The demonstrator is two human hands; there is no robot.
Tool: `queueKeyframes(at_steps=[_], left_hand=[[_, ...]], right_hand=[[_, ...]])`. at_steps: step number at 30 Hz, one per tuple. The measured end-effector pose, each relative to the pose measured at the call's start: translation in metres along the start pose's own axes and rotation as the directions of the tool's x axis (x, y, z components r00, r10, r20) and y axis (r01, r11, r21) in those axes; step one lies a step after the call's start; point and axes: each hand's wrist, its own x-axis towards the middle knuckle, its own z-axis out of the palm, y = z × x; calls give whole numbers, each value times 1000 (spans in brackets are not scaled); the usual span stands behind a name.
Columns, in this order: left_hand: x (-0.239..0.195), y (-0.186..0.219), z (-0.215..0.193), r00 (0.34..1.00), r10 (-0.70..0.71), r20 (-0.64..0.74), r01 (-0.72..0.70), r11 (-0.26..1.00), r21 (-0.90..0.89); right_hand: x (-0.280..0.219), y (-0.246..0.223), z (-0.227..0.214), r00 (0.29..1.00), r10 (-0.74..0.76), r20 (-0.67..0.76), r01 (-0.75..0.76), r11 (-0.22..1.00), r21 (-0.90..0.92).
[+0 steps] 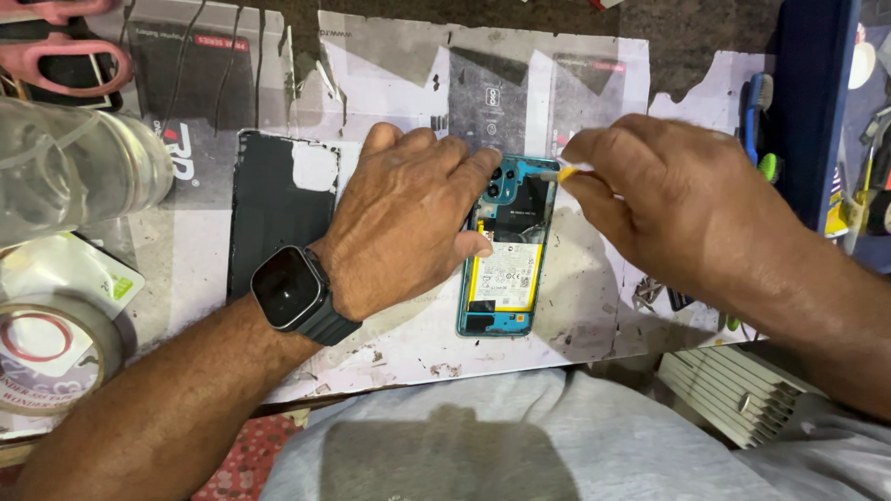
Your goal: The person uses a screwdriver to remove screws from the back of a smartphone, then reassembles the device and tests the screen. The person handles the phone, screws, and screwdriver throughout the process.
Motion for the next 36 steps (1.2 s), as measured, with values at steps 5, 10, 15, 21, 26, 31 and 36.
queueKeyframes(at_steps=[5,10,15,21,26,31,36], left_hand=[[-1,-1,1,1000,6,-7,-6,1000,0],[-1,-1,1,1000,6,-13,-6,1000,-12],[-1,-1,0,1000,4,-24,-4,1000,-27],[-2,-5,4,998,18,-66,-21,999,-43],[-3,-7,3,999,-25,-47,20,996,-92],[-4,-6,1,998,-14,-58,11,999,-42],[-4,-8,3,997,-4,-73,1,999,-35]], right_hand=[[-7,4,1,957,-242,-162,246,969,4],[-17,6,-2,961,-180,-209,192,981,40],[-22,4,-1,956,-134,-261,155,986,62],[-27,-5,13,943,-179,-282,248,941,232],[-24,-14,22,947,-161,-279,218,957,189],[-18,-17,18,951,-159,-265,203,968,148],[-14,-18,17,960,-161,-227,196,970,142]])
